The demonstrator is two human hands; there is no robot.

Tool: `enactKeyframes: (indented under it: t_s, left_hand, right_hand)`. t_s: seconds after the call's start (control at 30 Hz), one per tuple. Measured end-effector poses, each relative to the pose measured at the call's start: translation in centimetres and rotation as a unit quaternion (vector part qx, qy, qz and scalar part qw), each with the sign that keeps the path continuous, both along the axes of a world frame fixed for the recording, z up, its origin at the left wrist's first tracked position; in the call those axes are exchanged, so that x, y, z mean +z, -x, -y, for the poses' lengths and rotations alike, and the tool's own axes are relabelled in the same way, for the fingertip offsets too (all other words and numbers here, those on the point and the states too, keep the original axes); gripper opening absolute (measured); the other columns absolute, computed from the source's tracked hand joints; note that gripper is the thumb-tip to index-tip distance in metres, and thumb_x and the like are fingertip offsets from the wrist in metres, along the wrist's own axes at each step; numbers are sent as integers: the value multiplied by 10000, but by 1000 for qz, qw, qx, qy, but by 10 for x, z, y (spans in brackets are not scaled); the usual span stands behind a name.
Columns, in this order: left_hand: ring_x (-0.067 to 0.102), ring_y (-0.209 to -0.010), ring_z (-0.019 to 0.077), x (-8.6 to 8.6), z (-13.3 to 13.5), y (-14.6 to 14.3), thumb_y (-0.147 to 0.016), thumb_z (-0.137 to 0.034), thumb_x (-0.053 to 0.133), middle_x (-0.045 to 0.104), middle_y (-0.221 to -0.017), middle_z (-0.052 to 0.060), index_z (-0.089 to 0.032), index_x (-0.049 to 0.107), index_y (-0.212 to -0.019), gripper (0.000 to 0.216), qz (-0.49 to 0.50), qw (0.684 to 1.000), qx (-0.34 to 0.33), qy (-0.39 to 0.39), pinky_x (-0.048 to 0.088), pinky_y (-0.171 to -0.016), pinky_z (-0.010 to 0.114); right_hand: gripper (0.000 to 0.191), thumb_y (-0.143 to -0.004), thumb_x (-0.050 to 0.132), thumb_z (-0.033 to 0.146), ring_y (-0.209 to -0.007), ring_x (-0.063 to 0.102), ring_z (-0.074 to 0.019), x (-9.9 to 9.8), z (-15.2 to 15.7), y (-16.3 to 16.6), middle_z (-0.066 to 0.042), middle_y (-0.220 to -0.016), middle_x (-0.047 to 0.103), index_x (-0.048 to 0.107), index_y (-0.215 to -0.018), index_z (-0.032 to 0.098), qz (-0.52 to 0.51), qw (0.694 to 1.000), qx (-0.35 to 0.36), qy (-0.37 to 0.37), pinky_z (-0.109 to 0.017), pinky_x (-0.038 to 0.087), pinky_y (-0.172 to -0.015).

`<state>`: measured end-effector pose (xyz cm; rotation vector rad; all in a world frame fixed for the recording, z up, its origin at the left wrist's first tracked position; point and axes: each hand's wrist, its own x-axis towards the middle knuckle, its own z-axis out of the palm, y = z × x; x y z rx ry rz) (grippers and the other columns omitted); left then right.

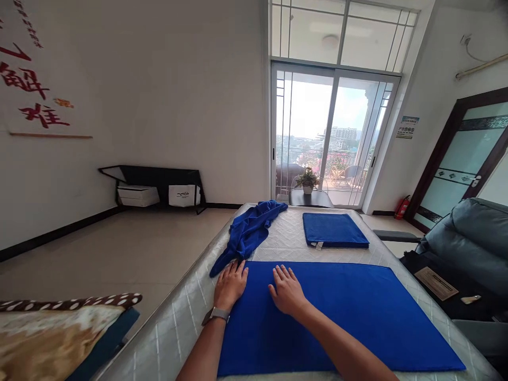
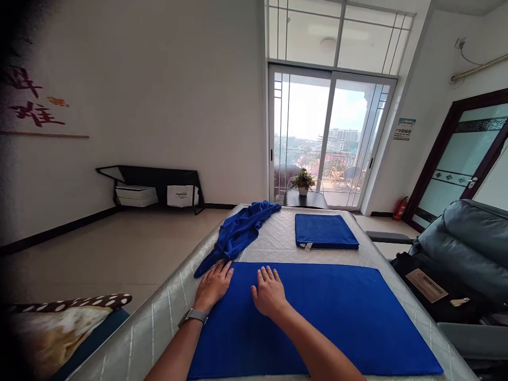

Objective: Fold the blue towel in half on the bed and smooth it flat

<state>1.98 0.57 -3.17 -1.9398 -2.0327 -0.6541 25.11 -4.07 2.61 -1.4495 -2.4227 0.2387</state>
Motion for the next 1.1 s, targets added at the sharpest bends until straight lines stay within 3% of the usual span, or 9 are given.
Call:
enactKeyframes:
  t_s: [0.1, 0.23, 0.53, 0.77, 1.1]
  left_hand:
    - [551, -1335, 306, 0, 0, 0, -996, -303, 419, 620, -1421, 167, -157, 604, -1399, 467, -23, 1000, -1, 3, 406, -1132, 465]
    - [552, -1333, 310, -2, 1, 1, -1007, -295, 408, 622, -1414, 178, -141, 590, -1411, 469, -55, 998, -4, 2, 415, -1122, 468]
    - [539, -1347, 297, -9, -2, 4, -1008, -314, 407, 614, -1429, 163, -149, 577, -1427, 481, -59, 998, -2, -2, 403, -1133, 436]
    - [545, -1333, 300, -8, -2, 4, -1008, -346, 365, 633, -1409, 151, -161, 597, -1410, 499, -36, 999, -5, -9, 411, -1124, 454]
    - [552, -1324, 313, -13, -2, 11, -971, -330, 378, 640, -1397, 158, -158, 617, -1389, 511, -19, 999, -25, -25, 430, -1112, 480]
  right_hand:
    - [654, -1027, 290, 443, -1540, 200, -252, -5, -7, 44, -150, -1634, 298, 338, -1563, 72, -8, 1000, 18, 21, -460, 168, -1258]
    - [674, -1026, 282, 453, -1549, 158, -260, -13, -15, 71, -154, -1651, 248, 301, -1574, 61, -26, 999, 28, 31, -474, 130, -1263]
    - [735, -1018, 246, 546, -1555, 133, -247, -22, -21, 53, -123, -1666, 206, 260, -1594, 90, -23, 998, 18, 51, -457, 100, -1263]
    - [757, -1014, 164, 579, -1562, 80, -218, -13, -32, -17, -76, -1687, 134, 179, -1618, 122, 18, 996, -28, 88, -430, 46, -1262]
    - [797, -994, 100, 624, -1562, 68, -193, -16, -40, -180, -65, -1693, 144, 142, -1626, 140, 98, 979, -151, 96, -378, 31, -1257]
